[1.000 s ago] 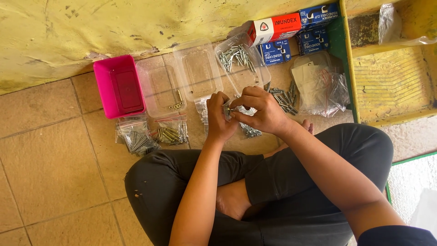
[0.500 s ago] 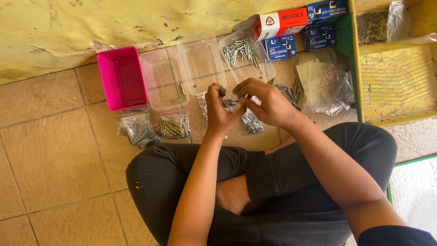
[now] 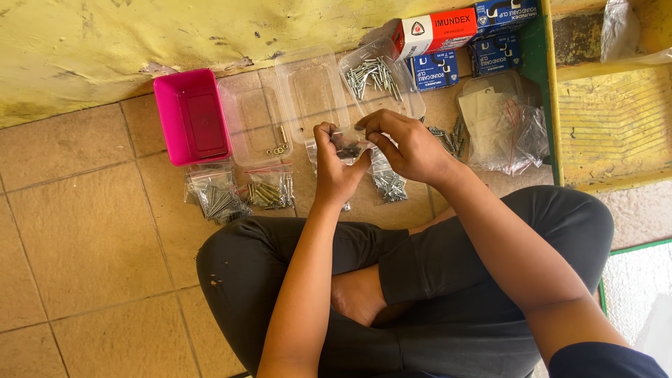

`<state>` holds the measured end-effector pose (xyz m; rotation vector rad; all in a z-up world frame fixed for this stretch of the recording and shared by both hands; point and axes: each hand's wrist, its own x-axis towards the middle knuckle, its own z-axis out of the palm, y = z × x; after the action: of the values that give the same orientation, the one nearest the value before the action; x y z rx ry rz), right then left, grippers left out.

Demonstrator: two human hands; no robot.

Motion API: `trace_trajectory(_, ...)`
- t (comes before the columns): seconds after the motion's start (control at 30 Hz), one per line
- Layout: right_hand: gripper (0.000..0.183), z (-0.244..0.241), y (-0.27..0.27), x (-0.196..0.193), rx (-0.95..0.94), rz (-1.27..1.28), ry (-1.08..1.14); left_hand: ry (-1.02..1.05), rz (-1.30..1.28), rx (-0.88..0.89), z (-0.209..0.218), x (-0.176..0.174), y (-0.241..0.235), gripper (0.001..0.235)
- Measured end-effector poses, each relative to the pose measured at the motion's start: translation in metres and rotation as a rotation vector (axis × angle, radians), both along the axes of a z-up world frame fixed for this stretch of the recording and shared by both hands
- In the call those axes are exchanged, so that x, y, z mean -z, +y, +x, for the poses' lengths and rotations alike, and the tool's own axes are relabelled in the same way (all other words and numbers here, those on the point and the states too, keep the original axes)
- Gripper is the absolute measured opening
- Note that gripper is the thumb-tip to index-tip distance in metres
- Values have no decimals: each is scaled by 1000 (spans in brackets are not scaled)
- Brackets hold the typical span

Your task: A person is sitting on the floor, manually filling small plastic bags with metal screws and nails from larger piles.

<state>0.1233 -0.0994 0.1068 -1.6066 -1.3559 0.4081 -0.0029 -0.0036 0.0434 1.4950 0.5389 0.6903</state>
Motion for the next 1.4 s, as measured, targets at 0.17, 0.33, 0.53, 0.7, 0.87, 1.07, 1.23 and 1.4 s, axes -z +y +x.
trace_trajectory(0.17, 9, 1, -3, 17, 117, -24, 151, -108, -224, 104, 1, 6, 4, 56)
trace_trajectory(0.33, 13, 12, -6, 26, 139, 5, 357, -232, -504, 265, 0, 53, 14, 51)
trace_trajectory(0.53, 12, 10, -4, 19, 106, 80, 458, -151, -469, 162, -3, 58, 17, 39)
trace_trajectory(0.7, 6, 16, -4, 17, 133, 65, 200, -96, -352, 95, -4, 52, 21, 35)
trace_trajectory(0.87, 8, 16, -6, 15, 119, 52, 149, -104, -276, 82, 0, 40, 21, 40)
trace_trajectory(1.07, 12, 10, -4, 16, 112, 53, 59, -171, -334, 42, -2, 46, 22, 34)
trace_trajectory(1.23, 14, 10, -4, 22, 155, 93, 121, -199, -303, -31, -4, 45, 24, 17)
trace_trajectory(1.4, 19, 10, -4, 29, 206, 99, 97, -183, -326, -51, -5, 42, 22, 22)
